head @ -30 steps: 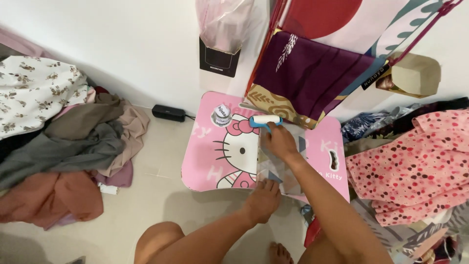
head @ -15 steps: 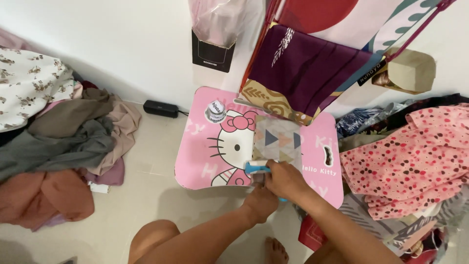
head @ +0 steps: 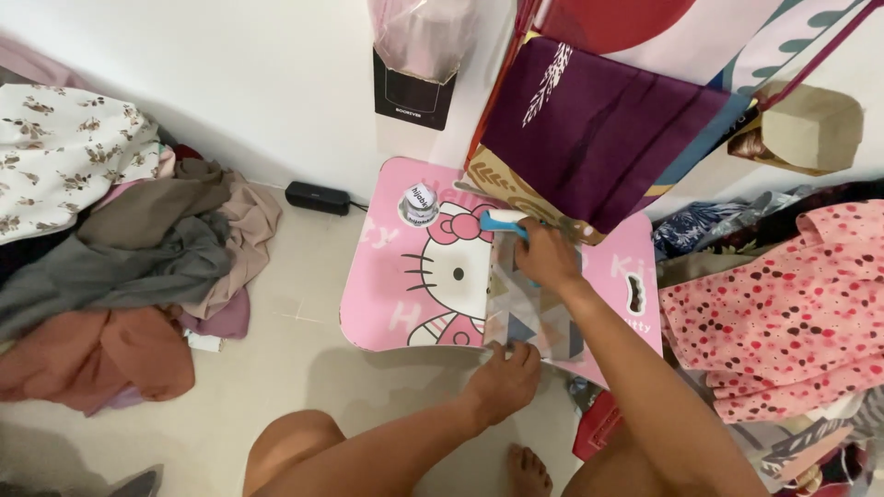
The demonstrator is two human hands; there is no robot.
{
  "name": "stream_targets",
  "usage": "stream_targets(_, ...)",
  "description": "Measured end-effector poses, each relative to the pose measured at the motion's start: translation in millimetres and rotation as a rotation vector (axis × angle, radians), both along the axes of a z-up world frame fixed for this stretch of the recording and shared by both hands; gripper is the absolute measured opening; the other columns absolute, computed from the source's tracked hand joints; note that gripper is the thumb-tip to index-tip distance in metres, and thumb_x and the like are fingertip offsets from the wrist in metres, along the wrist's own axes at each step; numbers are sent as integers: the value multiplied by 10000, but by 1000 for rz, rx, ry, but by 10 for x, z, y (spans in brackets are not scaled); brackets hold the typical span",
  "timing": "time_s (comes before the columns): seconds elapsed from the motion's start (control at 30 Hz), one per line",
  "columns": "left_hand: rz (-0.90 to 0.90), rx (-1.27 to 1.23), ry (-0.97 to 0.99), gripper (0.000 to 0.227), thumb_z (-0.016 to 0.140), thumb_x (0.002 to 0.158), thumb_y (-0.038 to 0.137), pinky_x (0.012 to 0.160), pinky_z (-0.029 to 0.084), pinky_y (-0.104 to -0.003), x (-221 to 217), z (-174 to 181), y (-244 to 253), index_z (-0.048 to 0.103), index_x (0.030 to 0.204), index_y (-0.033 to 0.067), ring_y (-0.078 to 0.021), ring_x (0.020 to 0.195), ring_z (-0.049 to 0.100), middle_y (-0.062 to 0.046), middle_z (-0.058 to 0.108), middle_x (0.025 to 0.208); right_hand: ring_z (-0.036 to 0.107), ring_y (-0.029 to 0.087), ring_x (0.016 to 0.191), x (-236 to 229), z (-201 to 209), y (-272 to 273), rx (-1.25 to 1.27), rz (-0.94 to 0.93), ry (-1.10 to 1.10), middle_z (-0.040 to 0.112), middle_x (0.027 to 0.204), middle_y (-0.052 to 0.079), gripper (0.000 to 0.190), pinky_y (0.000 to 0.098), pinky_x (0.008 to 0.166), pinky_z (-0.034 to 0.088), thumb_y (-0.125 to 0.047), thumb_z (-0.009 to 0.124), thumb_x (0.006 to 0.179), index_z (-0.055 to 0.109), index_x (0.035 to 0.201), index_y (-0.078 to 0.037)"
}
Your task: The person is lint rolling a small piece of patterned fabric on a low table and then folding it.
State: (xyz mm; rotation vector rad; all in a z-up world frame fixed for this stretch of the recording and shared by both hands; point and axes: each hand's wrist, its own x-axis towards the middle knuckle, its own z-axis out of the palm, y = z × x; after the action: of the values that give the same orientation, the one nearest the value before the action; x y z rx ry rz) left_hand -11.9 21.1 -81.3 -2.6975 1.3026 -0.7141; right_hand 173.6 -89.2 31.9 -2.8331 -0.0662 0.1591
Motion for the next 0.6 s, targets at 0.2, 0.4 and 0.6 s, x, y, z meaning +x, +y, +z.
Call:
stream_targets(0.2,-22,175,98,556,604,951,285,954,506,-623,-142,74,76,557,1449,43,-395,1275,523,-244,553,1438,673,338,1131,-491,526,-417,11,292,85,679,1349,79,458,493,801,533,-214,521,966,572,1419,-164)
stream_targets(0.4,-220,315,356,768,675,901,382,1122,382,-588,-298,-21,-16,429,1529,12,-435,1433,406,-259,425,1564,731,197,1055,-889,779,-793,41,262,341,763,1261,-35,367,372,886,528,-236,660,933,706,1297,-237)
stream_targets(0.6,-259,360,464,797,696,899,413,1138,325,-603,-389,28,-103,413,1539,31,-432,1458,365,-247,401,1589,648,299,1182,-932,500,-579,-17,411,338,686,1365,17,457,440,913,511,-383,658,937,643,1348,-185)
